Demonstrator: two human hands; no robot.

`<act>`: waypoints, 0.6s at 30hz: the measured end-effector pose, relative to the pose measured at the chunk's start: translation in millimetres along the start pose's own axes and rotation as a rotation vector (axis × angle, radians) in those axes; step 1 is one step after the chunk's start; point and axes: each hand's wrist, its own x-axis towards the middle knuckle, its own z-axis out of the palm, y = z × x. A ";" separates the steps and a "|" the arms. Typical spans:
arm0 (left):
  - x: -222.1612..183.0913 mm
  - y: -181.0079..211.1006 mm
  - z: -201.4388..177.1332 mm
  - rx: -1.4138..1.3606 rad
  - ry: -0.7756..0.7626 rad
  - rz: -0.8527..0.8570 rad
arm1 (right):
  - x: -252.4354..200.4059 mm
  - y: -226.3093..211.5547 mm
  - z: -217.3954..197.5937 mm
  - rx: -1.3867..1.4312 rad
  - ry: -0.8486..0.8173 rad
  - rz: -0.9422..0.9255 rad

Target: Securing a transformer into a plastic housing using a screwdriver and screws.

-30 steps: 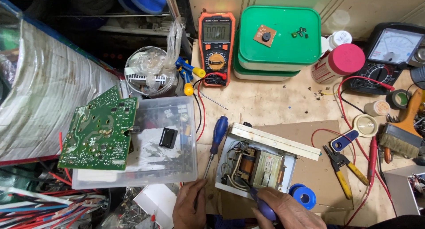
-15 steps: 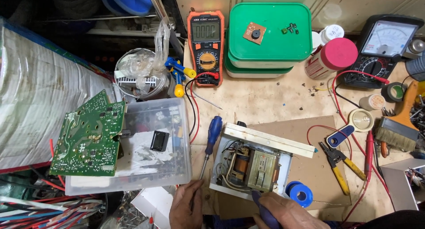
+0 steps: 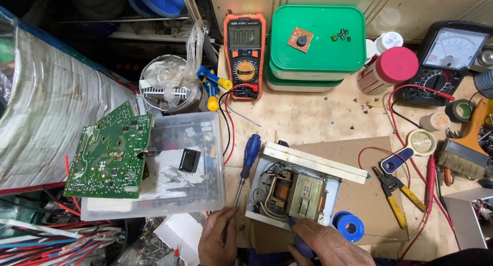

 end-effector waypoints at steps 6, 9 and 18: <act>0.8 5.3 -2.6 -0.042 0.027 0.039 | 14.3 -30.9 -18.7 0.091 0.184 0.233; 0.8 4.4 -1.9 -0.001 0.003 0.022 | 17.4 -34.7 -23.7 0.139 0.218 0.234; 2.0 11.2 -0.9 -0.018 -0.012 -0.005 | -2.2 -1.4 -18.9 0.003 0.223 0.065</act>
